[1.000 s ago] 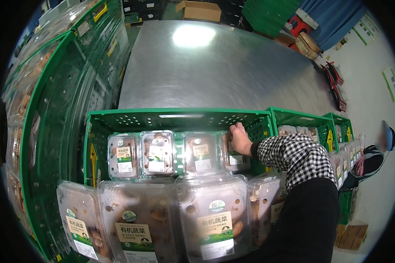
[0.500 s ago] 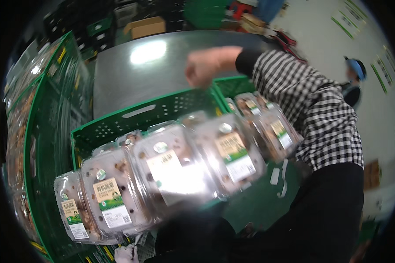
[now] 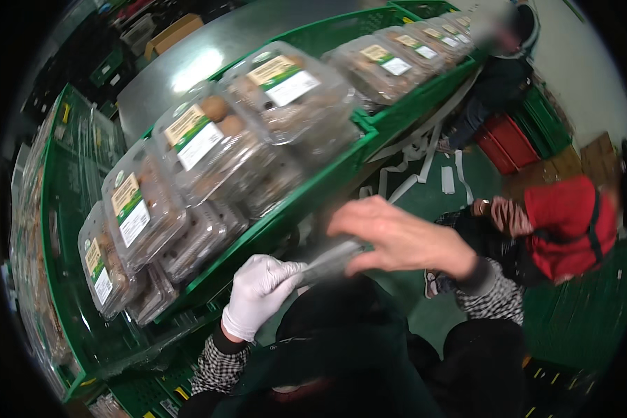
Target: The person applies labels from a roll onto clear plastic containers filled with food items. They pick up each container, place a label on the top surface, and then set the container into a green crate. The process is repeated for multiple containers throughout the video.
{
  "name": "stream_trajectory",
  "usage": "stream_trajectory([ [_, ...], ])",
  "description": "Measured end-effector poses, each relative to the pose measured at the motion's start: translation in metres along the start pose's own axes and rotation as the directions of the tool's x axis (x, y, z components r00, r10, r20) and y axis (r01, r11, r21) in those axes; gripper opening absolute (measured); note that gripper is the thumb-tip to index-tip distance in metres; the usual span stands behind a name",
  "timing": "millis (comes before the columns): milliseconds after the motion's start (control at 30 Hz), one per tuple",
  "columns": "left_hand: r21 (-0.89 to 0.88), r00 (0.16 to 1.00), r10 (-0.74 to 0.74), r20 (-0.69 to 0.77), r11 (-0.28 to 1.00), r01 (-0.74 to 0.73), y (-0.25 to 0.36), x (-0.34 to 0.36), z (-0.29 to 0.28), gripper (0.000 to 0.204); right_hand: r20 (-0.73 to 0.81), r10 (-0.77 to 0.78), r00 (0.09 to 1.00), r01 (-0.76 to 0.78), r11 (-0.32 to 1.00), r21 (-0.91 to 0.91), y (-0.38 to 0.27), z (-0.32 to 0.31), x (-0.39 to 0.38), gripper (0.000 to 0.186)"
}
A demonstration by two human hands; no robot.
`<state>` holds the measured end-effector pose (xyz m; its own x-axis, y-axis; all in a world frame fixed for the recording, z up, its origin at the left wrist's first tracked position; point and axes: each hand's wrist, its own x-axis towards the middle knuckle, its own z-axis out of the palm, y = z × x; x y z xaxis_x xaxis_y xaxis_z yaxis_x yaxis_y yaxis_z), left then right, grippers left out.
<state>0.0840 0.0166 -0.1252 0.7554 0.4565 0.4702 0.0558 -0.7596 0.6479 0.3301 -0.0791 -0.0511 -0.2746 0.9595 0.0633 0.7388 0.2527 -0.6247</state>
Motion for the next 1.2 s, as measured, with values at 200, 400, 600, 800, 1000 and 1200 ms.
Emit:
stream_trajectory([
  [200,-0.098,0.978,-0.054,0.203,0.992,0.075,0.028,0.075,0.042,0.041,-0.197,0.061,0.978,-0.051,0.997,0.053,0.057,0.006,-0.069,0.014],
  [400,-0.305,0.869,-0.249,0.428,0.865,0.399,0.03,0.153,0.115,0.037,-0.421,0.118,0.9,-0.168,0.982,-0.083,0.119,-0.051,-0.139,0.017],
  [600,-0.414,0.817,-0.386,0.429,0.72,0.557,0.054,0.229,0.177,0.039,-0.449,0.186,0.874,-0.181,0.982,0.055,0.185,-0.099,-0.174,0.013],
  [800,-0.523,0.828,-0.47,0.304,0.644,0.558,0.043,0.265,0.209,0.043,-0.451,0.142,0.881,-0.133,0.99,0.051,0.234,-0.133,-0.164,0.01],
  [1000,-0.515,0.844,-0.471,0.256,0.673,0.531,0.029,0.3,0.199,0.032,-0.494,0.114,0.862,-0.128,0.992,0.006,0.246,-0.168,-0.127,0.01],
  [1200,-0.483,0.903,-0.369,0.221,0.763,0.43,0.022,0.334,0.184,0.034,-0.421,0.126,0.898,-0.119,0.992,0.044,0.257,-0.195,-0.101,0.012],
])
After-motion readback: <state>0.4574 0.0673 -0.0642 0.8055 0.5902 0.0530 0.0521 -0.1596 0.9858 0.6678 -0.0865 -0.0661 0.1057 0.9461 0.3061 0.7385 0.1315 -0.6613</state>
